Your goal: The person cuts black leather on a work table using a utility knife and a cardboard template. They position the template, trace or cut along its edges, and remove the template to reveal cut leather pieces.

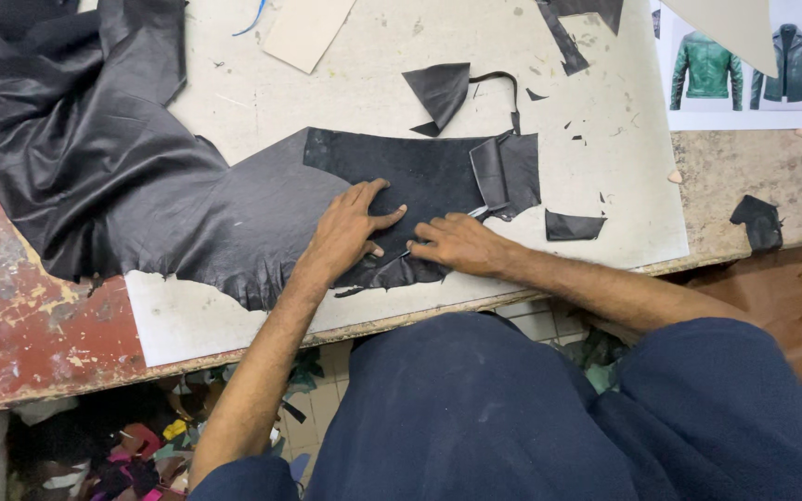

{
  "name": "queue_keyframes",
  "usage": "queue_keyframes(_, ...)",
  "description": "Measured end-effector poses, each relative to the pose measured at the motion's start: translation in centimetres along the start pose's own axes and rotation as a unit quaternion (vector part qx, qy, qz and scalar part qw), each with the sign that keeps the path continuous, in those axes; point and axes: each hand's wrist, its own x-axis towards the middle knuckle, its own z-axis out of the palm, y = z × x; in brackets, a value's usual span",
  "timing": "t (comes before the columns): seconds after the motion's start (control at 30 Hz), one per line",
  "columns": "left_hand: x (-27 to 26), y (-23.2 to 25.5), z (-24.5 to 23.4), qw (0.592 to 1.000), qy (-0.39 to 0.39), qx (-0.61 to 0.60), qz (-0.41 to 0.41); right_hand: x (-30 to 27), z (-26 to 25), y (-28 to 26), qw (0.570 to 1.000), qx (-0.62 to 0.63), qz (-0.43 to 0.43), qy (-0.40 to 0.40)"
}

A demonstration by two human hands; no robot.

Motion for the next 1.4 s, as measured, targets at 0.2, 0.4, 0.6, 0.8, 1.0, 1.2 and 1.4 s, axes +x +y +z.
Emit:
queue_keyframes(0.2,0.0,0.4,-0.3,1.000,-0.010,0.005,-0.013,-4.1,-1.9,4.8,0.998,-0.010,0.051,-0.020)
queue_keyframes(0.4,0.0,0.8,0.0,1.000,0.003,0.009,-0.022,-7.3,-3.6,7.3,0.993,-0.013,0.114,-0.017)
queue_keyframes(0.6,-0.2,0.9,0.1,1.000,0.006,0.008,-0.021,-8.7,-5.3,7.7,0.989,-0.045,0.143,-0.001)
queue_keyframes(0.8,-0.1,1.2,0.0,0.999,0.003,0.007,-0.031,-11.3,-5.1,8.2,0.974,-0.041,0.222,-0.028)
queue_keyframes(1.0,-0.2,1.4,-0.2,1.000,0.008,0.003,-0.028,-17.9,-4.9,10.4,0.963,-0.064,0.263,-0.004)
queue_keyframes(1.2,-0.4,1.6,-0.8,1.000,0.006,0.004,-0.023,-21.8,-7.7,9.3,0.934,-0.191,0.302,-0.025)
queue_keyframes(1.4,-0.3,1.9,-1.0,0.999,-0.012,0.002,-0.037,-12.9,-2.3,1.2,0.941,-0.222,0.250,0.057)
